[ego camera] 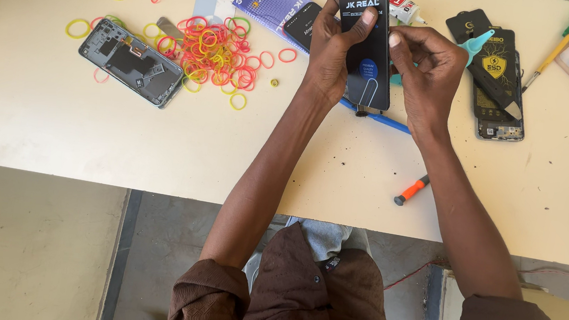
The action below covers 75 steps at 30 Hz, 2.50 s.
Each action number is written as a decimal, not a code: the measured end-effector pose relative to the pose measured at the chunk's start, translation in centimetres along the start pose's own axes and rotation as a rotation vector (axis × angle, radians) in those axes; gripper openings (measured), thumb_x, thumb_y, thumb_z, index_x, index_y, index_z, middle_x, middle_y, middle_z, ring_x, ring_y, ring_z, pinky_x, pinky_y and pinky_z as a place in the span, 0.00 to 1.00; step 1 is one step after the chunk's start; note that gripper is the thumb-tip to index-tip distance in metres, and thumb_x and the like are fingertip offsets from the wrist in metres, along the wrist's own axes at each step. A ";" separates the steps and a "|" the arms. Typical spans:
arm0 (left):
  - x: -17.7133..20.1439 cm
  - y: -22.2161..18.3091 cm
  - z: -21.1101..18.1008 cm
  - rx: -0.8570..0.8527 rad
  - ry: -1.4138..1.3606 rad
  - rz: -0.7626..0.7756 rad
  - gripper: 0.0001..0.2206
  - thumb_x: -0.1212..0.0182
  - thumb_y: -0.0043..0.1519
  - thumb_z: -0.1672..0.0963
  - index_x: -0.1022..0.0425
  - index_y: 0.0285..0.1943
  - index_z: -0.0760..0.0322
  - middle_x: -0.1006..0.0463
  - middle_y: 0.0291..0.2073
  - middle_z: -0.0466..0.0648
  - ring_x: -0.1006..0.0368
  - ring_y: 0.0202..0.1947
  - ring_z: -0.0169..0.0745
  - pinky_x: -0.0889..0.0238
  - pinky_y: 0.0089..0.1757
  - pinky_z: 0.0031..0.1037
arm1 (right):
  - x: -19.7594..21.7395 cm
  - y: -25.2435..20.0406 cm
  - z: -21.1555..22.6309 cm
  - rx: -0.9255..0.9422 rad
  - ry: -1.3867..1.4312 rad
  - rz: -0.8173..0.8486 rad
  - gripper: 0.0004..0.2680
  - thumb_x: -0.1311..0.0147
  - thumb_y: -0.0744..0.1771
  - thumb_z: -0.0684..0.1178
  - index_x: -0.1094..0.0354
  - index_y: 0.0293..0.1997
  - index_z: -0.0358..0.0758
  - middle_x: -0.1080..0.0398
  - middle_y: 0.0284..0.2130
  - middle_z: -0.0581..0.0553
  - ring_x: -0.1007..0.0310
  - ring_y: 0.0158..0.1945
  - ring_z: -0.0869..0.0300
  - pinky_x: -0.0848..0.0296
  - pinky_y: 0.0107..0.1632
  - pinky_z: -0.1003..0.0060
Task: The person handles a mobile phone, removes components, and places a battery into the device frame by hand.
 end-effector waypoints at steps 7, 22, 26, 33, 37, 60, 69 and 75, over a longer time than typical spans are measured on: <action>0.2 0.0 0.2 0.018 0.008 -0.004 0.17 0.28 0.58 0.57 0.30 0.52 0.66 0.20 0.36 0.53 0.19 0.36 0.42 0.19 0.40 0.37 | -0.2 -0.1 -0.1 -0.002 0.043 0.015 0.06 0.40 0.73 0.43 0.25 0.50 0.30 0.22 0.39 0.44 0.22 0.40 0.67 0.19 0.42 0.71; -0.1 -0.2 0.0 0.053 0.015 -0.023 0.20 0.28 0.56 0.56 0.30 0.54 0.66 0.19 0.35 0.54 0.19 0.34 0.43 0.18 0.38 0.37 | -0.1 0.0 -0.2 -0.009 -0.003 -0.015 0.05 0.40 0.72 0.42 0.24 0.50 0.31 0.23 0.37 0.44 0.27 0.35 0.69 0.22 0.38 0.72; -0.3 -0.1 -1.1 -0.010 0.010 -0.016 0.18 0.29 0.60 0.58 0.33 0.53 0.69 0.20 0.38 0.55 0.20 0.36 0.43 0.20 0.40 0.36 | 0.2 -0.3 -0.8 -0.059 0.084 0.004 0.06 0.46 0.74 0.42 0.24 0.53 0.33 0.21 0.39 0.45 0.20 0.41 0.66 0.19 0.43 0.70; 1.7 1.5 -5.5 -0.105 -0.017 0.025 0.20 0.36 0.56 0.64 0.33 0.57 0.70 0.21 0.41 0.56 0.20 0.38 0.44 0.20 0.42 0.34 | -2.2 0.6 0.2 0.139 -0.393 0.093 0.12 0.49 0.69 0.33 0.29 0.60 0.29 0.24 0.49 0.36 0.20 0.52 0.54 0.20 0.52 0.62; 2.7 1.5 -7.2 -0.149 0.032 0.042 0.20 0.35 0.58 0.64 0.32 0.59 0.69 0.20 0.43 0.57 0.19 0.42 0.46 0.19 0.43 0.36 | -4.5 0.7 -0.3 0.173 -0.519 0.247 0.16 0.38 0.64 0.38 0.30 0.59 0.29 0.27 0.53 0.34 0.23 0.54 0.48 0.25 0.57 0.55; 2.4 0.7 -8.6 -0.070 -0.684 0.316 0.16 0.42 0.72 0.54 0.37 0.65 0.62 0.26 0.55 0.56 0.24 0.57 0.61 0.32 0.62 0.61 | -3.4 3.6 -3.6 0.051 -0.768 0.127 0.36 0.22 0.51 0.50 0.40 0.63 0.31 0.38 0.53 0.33 0.34 0.58 0.43 0.29 0.57 0.46; 0.6 0.7 -6.5 0.134 -0.670 0.413 0.31 0.49 0.73 0.46 0.43 0.74 0.78 0.31 0.64 0.76 0.30 0.62 0.65 0.30 0.61 0.42 | -1.0 3.5 -1.7 -0.303 0.443 0.151 0.31 0.26 0.59 0.43 0.41 0.67 0.34 0.26 0.42 0.44 0.23 0.42 0.58 0.15 0.41 0.61; 0.3 0.8 -5.2 0.156 -0.530 0.326 0.31 0.58 0.72 0.44 0.42 0.71 0.77 0.31 0.62 0.68 0.29 0.64 0.66 0.27 0.61 0.50 | -2.7 2.3 1.6 -0.317 1.107 0.448 0.27 0.33 0.67 0.58 0.38 0.71 0.38 0.27 0.45 0.42 0.21 0.49 0.56 0.19 0.39 0.66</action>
Point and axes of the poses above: each hand's wrist, its own y-axis towards the middle knuckle, its own x-axis out of the back of the hand, z = x × y, the point moved 10 cm from there along y, towards the middle knuckle
